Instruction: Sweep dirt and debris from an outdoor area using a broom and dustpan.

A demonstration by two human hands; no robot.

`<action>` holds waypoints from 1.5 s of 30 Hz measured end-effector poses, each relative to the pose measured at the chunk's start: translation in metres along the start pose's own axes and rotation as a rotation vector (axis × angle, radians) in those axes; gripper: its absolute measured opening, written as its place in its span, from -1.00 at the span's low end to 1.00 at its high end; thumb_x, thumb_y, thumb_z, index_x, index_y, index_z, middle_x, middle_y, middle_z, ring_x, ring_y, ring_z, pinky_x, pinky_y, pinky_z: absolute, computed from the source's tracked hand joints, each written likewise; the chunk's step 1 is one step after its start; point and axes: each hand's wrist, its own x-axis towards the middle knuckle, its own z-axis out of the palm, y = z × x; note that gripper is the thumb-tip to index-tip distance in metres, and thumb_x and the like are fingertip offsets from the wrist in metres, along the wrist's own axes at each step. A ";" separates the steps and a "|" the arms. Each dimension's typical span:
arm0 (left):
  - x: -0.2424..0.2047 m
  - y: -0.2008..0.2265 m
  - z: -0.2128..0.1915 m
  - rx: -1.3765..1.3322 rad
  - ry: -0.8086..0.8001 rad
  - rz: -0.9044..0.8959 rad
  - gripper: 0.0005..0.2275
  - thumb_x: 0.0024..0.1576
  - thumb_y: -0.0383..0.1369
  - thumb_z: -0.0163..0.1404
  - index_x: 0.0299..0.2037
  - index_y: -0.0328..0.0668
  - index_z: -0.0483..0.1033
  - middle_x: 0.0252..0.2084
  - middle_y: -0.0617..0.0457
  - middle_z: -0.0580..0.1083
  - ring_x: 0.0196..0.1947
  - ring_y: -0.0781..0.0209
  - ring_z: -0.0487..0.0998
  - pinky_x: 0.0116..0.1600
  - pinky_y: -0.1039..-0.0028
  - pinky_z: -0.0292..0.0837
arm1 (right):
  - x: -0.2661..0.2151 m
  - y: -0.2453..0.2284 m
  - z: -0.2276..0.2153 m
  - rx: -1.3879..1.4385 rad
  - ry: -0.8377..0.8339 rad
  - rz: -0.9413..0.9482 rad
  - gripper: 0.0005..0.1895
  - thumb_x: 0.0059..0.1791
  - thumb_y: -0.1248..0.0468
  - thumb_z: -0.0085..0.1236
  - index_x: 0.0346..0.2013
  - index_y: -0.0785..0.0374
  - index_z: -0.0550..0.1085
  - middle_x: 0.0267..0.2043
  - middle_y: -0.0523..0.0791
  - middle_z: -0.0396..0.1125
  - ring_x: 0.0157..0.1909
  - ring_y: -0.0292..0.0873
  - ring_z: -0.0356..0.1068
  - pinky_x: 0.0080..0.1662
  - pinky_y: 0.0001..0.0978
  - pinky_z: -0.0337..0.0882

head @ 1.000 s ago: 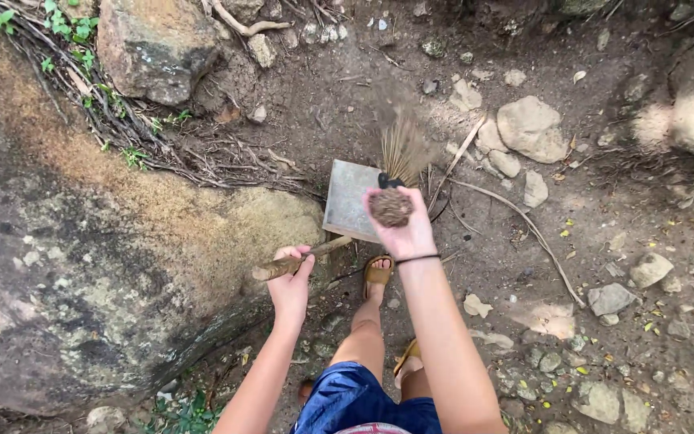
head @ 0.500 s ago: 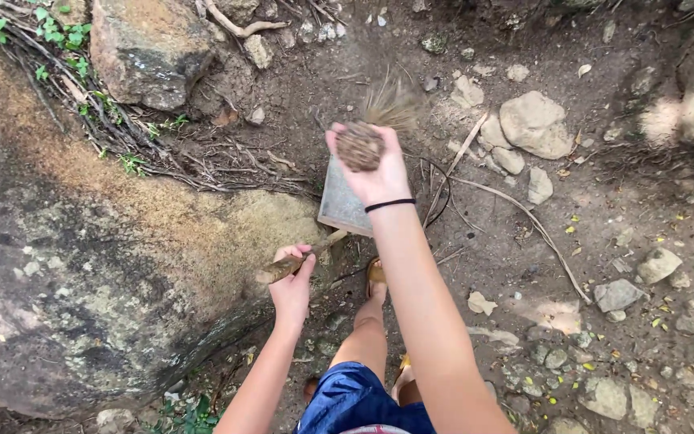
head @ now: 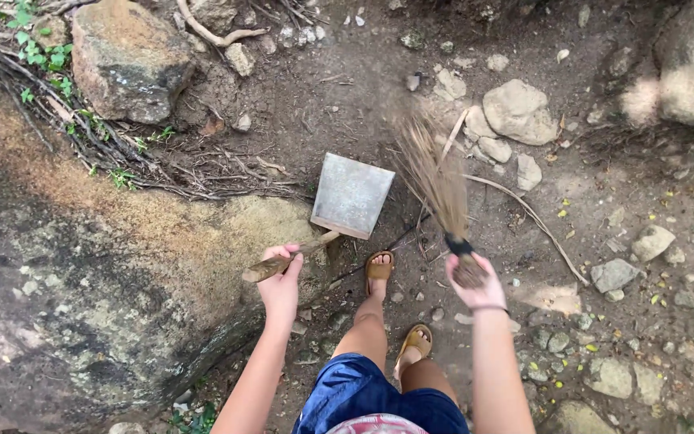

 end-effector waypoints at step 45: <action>-0.047 -0.004 0.042 0.255 -0.274 0.322 -0.74 0.16 -0.74 0.02 -0.16 -0.19 0.28 -0.02 0.00 0.47 0.22 0.15 0.48 0.37 0.31 0.35 | -0.035 -0.107 -0.231 0.095 -0.339 -0.179 -0.45 0.02 0.28 0.14 0.23 0.51 0.28 -0.12 0.12 0.38 -0.15 0.06 0.47 0.03 -0.04 0.54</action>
